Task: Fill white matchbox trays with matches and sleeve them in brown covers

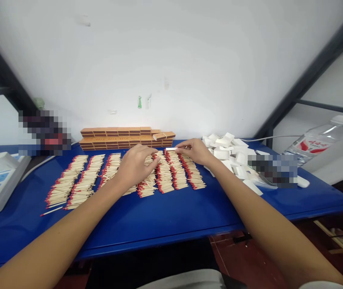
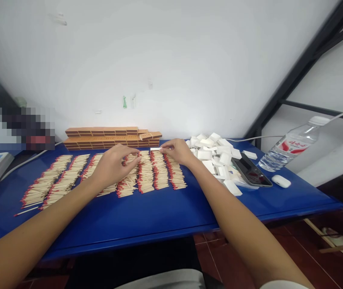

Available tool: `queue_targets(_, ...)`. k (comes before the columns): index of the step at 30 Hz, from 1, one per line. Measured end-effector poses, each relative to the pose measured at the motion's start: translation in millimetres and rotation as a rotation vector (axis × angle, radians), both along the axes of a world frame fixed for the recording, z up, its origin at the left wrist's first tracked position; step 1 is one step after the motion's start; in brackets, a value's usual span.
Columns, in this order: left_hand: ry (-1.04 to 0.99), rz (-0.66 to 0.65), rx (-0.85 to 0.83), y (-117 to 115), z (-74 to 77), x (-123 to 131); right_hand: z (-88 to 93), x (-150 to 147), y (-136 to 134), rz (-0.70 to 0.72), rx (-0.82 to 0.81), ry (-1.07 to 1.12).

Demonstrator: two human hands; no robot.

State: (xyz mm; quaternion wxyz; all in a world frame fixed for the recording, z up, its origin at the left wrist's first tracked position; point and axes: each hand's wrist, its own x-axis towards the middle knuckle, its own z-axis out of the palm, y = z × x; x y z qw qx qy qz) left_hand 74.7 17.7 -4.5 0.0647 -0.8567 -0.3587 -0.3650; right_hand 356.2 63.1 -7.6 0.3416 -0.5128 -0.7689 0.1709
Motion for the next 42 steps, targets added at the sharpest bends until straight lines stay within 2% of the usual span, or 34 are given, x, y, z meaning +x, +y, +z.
queue_targets(11,0.008,-0.006,0.002,-0.8,1.7,-0.3,-6.6,2.8,3.6,0.004,0.125,-0.066)
queue_targets(21,0.010,-0.008,-0.008,-1.8,2.2,0.3,-2.6,0.7,0.0,0.017,0.180,-0.074)
queue_targets(30,0.005,-0.019,-0.019,-2.5,3.3,-0.6,3.7,2.2,-3.4,0.027,0.168,-0.031)
queue_targets(42,0.017,-0.005,-0.012,-1.7,3.0,0.0,0.2,1.4,-1.9,0.002,0.156,0.057)
